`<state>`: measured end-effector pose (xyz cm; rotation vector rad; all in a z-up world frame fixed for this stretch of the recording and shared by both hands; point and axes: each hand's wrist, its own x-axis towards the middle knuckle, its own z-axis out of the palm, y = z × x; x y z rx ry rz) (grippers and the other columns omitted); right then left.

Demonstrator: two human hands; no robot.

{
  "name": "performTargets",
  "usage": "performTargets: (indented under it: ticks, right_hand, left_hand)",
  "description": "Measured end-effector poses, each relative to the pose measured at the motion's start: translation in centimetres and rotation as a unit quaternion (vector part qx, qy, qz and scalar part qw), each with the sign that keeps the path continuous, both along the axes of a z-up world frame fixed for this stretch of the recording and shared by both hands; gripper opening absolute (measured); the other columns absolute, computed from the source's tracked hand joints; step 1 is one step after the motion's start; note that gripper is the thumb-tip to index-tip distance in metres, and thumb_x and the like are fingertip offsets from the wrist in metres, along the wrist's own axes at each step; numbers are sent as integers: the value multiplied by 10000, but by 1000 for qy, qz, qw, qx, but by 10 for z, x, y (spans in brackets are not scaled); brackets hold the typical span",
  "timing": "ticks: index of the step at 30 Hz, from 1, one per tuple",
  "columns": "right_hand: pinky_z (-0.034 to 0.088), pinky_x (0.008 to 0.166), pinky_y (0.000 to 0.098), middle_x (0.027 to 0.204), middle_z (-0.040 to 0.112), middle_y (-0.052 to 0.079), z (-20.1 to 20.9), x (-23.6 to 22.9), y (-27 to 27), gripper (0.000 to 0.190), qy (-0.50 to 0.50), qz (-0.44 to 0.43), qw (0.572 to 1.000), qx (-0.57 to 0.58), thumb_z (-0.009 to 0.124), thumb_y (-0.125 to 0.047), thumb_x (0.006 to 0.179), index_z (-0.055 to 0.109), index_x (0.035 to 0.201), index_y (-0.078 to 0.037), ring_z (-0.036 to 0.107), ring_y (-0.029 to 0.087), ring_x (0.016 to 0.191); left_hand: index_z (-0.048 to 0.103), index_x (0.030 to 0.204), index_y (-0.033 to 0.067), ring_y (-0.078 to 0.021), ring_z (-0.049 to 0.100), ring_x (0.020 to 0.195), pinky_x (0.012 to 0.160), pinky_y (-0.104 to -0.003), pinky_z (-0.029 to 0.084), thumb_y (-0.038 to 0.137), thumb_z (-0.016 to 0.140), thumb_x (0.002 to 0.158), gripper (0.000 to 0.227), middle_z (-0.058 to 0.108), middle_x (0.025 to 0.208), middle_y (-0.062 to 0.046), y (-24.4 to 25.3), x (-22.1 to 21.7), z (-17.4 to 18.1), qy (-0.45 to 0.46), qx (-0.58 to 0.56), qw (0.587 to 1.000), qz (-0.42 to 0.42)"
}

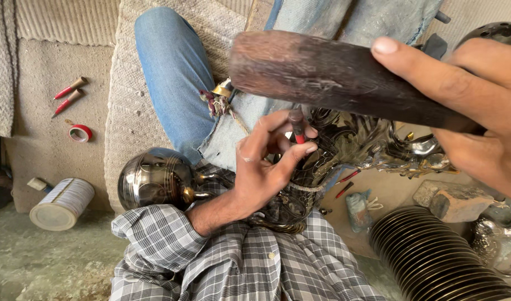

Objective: The person sits cross-legged on a mat and repeatedly strikes a metal chisel held against a polished metal object with a wooden mallet. The person adjusts the chisel position occasionally while continuing to hammer the same area.

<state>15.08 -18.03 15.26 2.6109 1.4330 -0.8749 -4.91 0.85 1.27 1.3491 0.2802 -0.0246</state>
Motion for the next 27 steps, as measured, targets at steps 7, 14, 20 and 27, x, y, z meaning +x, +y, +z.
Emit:
performTargets:
  ticks: [7,14,20,27]
  right_hand:
    - [514,615,276,857,637,35,-1,8,-33,867,18,-18,999,-33,749,13,795,443,1580,-191,558,128,686]
    - [553,672,245,922,679,-24,-13,-12,-76,964,66,-36,984,-163,769,-69,762,401,1623,-295,609,98,748]
    - [481,629,306,971,700,53,-20,-36,-97,822,140,-239,961,18,736,54,820,464,1569,-150,593,128,711]
    - [506,635,309,981,691,105,-13,-58,-108,700,98,-293,951,26,697,85,840,556,1516,-25,622,161,723]
  left_hand:
    - [540,1344,3,-18,617,649,520,-172,497,45,755,1007,403,767,1136,-93,1,9,1,-15,-2,1000,-2]
    - [608,1346,4,-30,608,623,512,-198,472,56,773,978,407,789,1101,-101,4,11,3,-18,42,998,-51]
    - [571,1448,27,-151,781,1019,819,-255,684,51,734,1051,430,765,1198,-113,5,16,5,-79,40,993,-78]
    - [550,1468,50,-196,794,1102,869,-293,704,66,751,1009,501,772,1236,-97,11,21,6,-68,49,988,-131]
